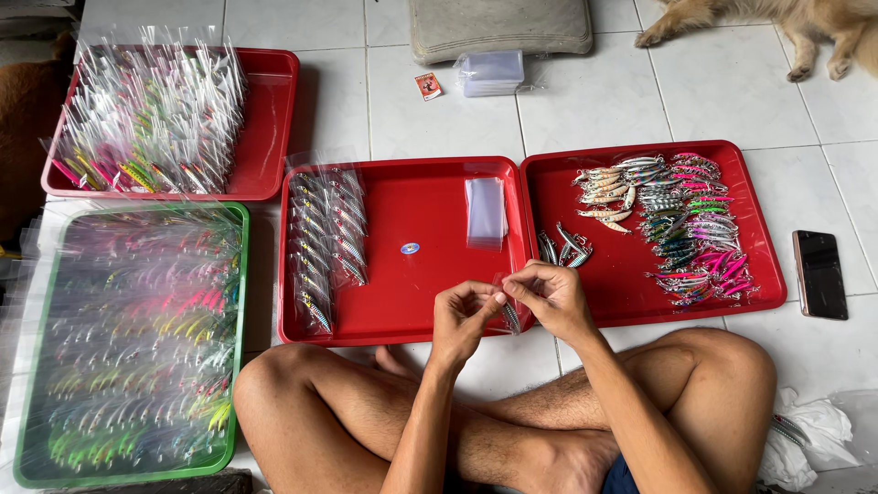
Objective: The person places fishing lures into small plastic sleeves and then arranges the packaged lures into rows within a red tray.
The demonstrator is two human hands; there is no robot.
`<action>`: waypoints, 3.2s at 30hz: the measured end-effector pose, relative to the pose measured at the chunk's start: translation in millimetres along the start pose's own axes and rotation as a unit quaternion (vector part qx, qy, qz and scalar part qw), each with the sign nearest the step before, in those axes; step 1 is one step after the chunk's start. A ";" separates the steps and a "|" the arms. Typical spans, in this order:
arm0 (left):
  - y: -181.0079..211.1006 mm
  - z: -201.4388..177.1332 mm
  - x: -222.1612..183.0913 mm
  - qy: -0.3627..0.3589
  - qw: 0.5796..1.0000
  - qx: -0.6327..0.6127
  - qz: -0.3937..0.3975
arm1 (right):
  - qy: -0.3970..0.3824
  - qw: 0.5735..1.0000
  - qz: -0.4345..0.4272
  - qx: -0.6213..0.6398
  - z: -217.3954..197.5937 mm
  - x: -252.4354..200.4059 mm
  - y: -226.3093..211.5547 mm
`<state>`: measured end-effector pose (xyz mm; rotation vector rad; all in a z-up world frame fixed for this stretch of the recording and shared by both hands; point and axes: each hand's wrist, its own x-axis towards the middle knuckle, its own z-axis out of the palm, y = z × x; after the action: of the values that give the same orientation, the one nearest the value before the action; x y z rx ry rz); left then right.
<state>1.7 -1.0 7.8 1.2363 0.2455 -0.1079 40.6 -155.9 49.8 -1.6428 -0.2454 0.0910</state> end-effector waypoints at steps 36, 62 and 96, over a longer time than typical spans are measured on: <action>9.7 -19.6 4.8 0.099 0.991 -0.070 -0.048 | 0.036 0.992 0.116 0.031 4.5 -1.7 35.8; 125.7 -125.6 -65.1 0.246 0.964 0.012 0.105 | -0.146 0.983 0.106 0.028 145.1 32.9 -36.5; 95.9 -168.3 -52.8 0.380 0.894 -0.159 0.179 | -0.064 0.984 0.128 -0.106 223.8 64.5 106.9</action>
<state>-50.2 186.5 57.4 0.9251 0.6780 0.7276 68.5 68.6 -70.6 -1.8766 -0.1444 0.3780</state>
